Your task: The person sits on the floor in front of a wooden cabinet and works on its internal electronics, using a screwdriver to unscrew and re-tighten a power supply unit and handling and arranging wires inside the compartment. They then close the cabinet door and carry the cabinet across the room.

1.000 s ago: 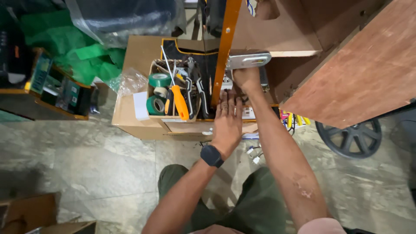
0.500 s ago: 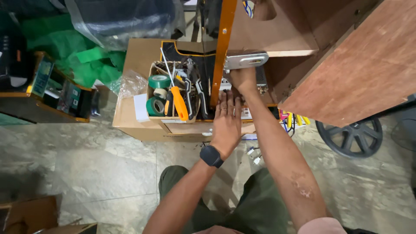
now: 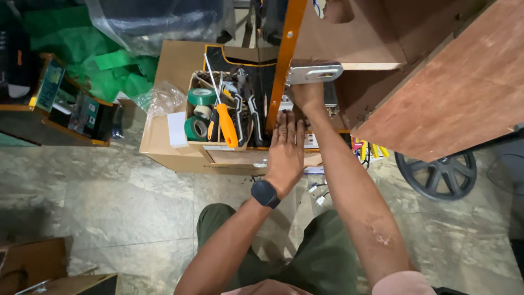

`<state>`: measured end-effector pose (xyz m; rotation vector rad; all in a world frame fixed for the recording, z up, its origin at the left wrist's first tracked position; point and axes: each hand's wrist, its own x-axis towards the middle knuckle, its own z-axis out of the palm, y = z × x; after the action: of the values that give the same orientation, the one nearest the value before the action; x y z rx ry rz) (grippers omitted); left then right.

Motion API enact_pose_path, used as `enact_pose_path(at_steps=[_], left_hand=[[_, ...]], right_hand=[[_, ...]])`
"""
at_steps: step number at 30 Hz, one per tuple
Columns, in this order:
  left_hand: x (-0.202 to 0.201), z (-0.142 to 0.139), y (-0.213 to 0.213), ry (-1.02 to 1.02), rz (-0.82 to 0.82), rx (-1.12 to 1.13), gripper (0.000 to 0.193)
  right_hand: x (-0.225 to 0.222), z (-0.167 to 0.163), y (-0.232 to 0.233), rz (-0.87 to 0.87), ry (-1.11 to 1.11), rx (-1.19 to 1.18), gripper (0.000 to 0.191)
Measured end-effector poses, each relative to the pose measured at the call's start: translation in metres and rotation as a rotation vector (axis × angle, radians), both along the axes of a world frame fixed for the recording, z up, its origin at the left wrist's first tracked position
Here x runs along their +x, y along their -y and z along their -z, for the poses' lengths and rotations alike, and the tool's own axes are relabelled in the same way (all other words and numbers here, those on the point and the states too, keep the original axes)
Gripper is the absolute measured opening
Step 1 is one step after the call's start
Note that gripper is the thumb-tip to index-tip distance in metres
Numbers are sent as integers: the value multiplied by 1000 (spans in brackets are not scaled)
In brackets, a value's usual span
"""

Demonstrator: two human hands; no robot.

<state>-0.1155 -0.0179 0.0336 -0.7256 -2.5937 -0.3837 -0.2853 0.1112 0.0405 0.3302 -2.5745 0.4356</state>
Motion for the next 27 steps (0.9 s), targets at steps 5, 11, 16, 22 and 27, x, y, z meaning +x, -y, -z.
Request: enact_pose_path(at_steps=[5,11,16,22,27], left_hand=[[-1,0,0,31,-3,-39,64],[-2,0,-3,31,-18,-31,64],[-2,-3,-1,63,-9,-86,67],[-1,-8,0,75,-6,-124,72],[0,-8,0,104,12,-21,73]], right_hand=[[5,-2,5,-15,-28,-229,16],[11,-2,8,4,21,-306,19],[2,-2,6,-13,-21,-104,16],[3,-4,11,32,-44,-124,15],[14,-11,14,1,-37,-479,12]])
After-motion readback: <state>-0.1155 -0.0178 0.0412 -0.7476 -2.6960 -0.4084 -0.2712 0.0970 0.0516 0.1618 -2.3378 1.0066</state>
